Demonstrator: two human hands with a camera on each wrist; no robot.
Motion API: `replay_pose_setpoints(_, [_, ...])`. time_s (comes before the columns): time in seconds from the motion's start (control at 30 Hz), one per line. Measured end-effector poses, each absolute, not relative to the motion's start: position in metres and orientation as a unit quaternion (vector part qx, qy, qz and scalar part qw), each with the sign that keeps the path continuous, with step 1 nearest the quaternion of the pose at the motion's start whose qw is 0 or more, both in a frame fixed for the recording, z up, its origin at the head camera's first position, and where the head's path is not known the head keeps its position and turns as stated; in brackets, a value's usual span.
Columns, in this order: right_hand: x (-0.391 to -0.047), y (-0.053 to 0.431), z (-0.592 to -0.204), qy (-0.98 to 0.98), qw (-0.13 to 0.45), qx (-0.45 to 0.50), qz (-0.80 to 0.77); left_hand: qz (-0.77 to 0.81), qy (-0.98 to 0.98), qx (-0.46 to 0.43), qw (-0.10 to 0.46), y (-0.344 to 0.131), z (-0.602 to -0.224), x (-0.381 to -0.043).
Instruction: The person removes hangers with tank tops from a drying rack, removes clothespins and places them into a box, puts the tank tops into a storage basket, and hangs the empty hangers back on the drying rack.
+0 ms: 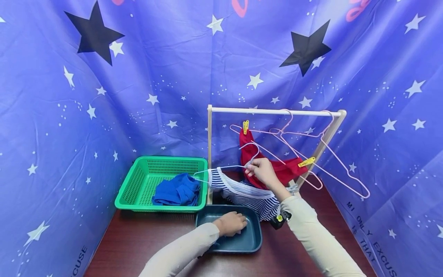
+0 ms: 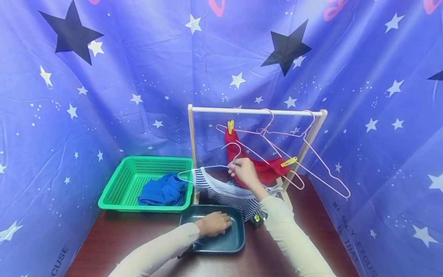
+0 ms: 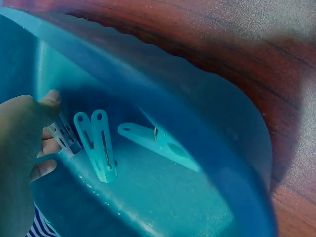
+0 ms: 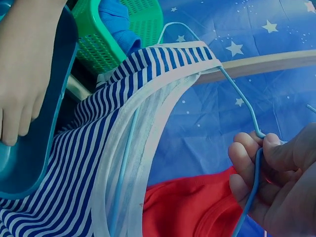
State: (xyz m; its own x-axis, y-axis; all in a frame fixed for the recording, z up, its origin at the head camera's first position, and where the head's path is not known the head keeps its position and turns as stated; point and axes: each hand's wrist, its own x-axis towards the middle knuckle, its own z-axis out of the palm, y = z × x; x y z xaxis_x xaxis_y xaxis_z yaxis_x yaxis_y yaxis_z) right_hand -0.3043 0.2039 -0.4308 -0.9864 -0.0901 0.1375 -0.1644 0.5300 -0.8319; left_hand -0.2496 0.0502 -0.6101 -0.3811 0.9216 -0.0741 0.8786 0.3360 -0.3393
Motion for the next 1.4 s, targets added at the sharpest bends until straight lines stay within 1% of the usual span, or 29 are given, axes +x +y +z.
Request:
replay_pose_setpoints(0.23, [-0.303, 0.219, -0.428, -0.876, 0.052, 0.055, 0.475, 0.17, -0.814, -0.551, 0.072, 0.05, -0.615, -0.248])
replay_pose_setpoints(0.43, [-0.301, 0.235, -0.427, -0.875, 0.057, 0.025, 0.48, 0.169, -0.816, -0.549, 0.058, 0.05, -0.617, -0.248])
replay_pose_setpoints(0.67, [-0.296, 0.249, -0.422, -0.855, 0.085, 0.026, 0.511, 0.161, -0.819, -0.548, 0.046, 0.05, -0.619, -0.248])
replay_pose_setpoints(0.9, [-0.3, 0.257, -0.421, -0.862, 0.091, -0.052, 0.496, 0.158, -0.822, -0.546, 0.042, 0.05, -0.62, -0.248])
replay_pose_setpoints(1.0, [-0.3, 0.257, -0.422, -0.865, 0.092, -0.064, 0.489, 0.159, -0.822, -0.545, 0.042, 0.05, -0.619, -0.247])
replay_pose_setpoints(1.23, [-0.302, 0.248, -0.422, -0.886, 0.076, -0.029, 0.456, 0.155, -0.827, -0.538, 0.044, 0.048, -0.617, -0.244])
replay_pose_setpoints(1.33, [-0.304, 0.244, -0.419, -0.89, 0.048, -0.006, 0.453, 0.145, -0.827, -0.541, 0.049, 0.047, -0.616, -0.245])
replay_pose_setpoints(1.4, [-0.304, 0.241, -0.414, -0.885, 0.016, 0.004, 0.466, 0.14, -0.824, -0.545, 0.06, 0.045, -0.613, -0.247])
